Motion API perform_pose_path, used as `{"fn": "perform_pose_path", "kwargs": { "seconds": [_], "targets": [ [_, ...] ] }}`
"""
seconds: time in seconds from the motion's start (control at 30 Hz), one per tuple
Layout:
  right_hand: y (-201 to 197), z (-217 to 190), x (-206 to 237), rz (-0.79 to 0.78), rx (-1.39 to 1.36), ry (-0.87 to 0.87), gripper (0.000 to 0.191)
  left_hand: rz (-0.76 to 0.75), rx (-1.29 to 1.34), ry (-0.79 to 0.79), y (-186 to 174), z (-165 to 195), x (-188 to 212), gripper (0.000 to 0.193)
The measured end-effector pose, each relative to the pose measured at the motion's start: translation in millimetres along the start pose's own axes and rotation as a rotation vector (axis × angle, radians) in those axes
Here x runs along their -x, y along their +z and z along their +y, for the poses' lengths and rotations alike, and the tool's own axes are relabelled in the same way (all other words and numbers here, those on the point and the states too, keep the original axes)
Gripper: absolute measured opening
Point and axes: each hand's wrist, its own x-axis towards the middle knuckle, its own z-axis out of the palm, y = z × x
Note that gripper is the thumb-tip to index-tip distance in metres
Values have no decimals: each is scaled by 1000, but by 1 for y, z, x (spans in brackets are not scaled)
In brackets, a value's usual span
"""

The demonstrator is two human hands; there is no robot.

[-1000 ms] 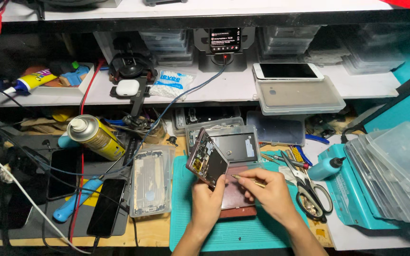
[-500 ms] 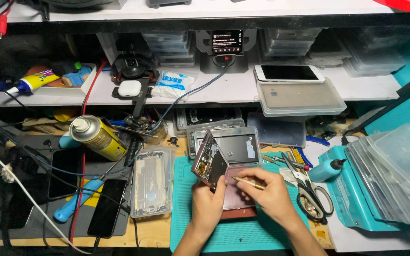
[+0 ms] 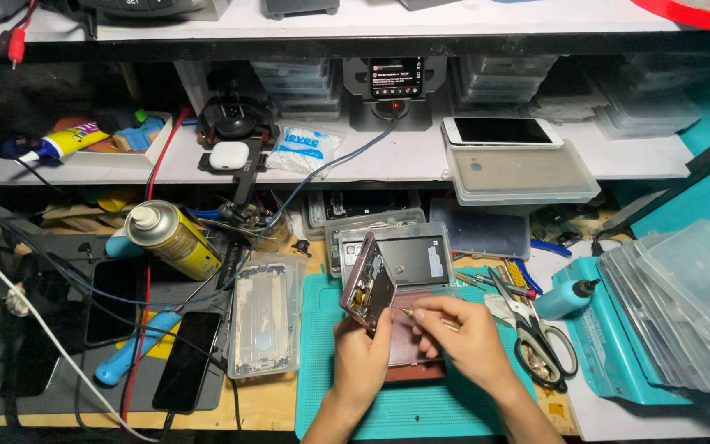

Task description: The person holds a disassembled smartphone in one hand and uses a small metal pry tool to scrape and work on the internal components and edges of the phone, repeatedly repositioning the device over a work mat on the bench.

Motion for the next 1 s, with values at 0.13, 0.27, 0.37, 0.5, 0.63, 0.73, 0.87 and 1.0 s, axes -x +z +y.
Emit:
{"fn": "perform_pose_path", "kwargs": {
  "seconds": [0.13,0.27,0.37,0.5,0.63,0.73,0.87,1.0],
  "targets": [
    [-2,1,0,5,-35,51,22,-20,-3,-34,0,-1,1,21],
    [-2,5,1,-30,24,-141,20,0,28,-80,1,-3,2,20],
    [-1,7,-2,-25,23,-96,20,7,25,-92,0,-5,3,21],
    [0,7,-1,-15,-41,52,24,23,46,-83,0,-7,5,20],
    [1,4,1,-19,-6,-121,19,13,-16,-100,-1,-9,6,23],
    [1,0,3,-41,56,-224,20,-5,-5,-39,-1,-10,5,26],
    [-2,-5,4,9,5,70,23,-4,38,-124,2,-8,6,22],
    [-6,-6,7,-4,50,-106,20,1,76,55,5,-7,3,22]
  ]
}}
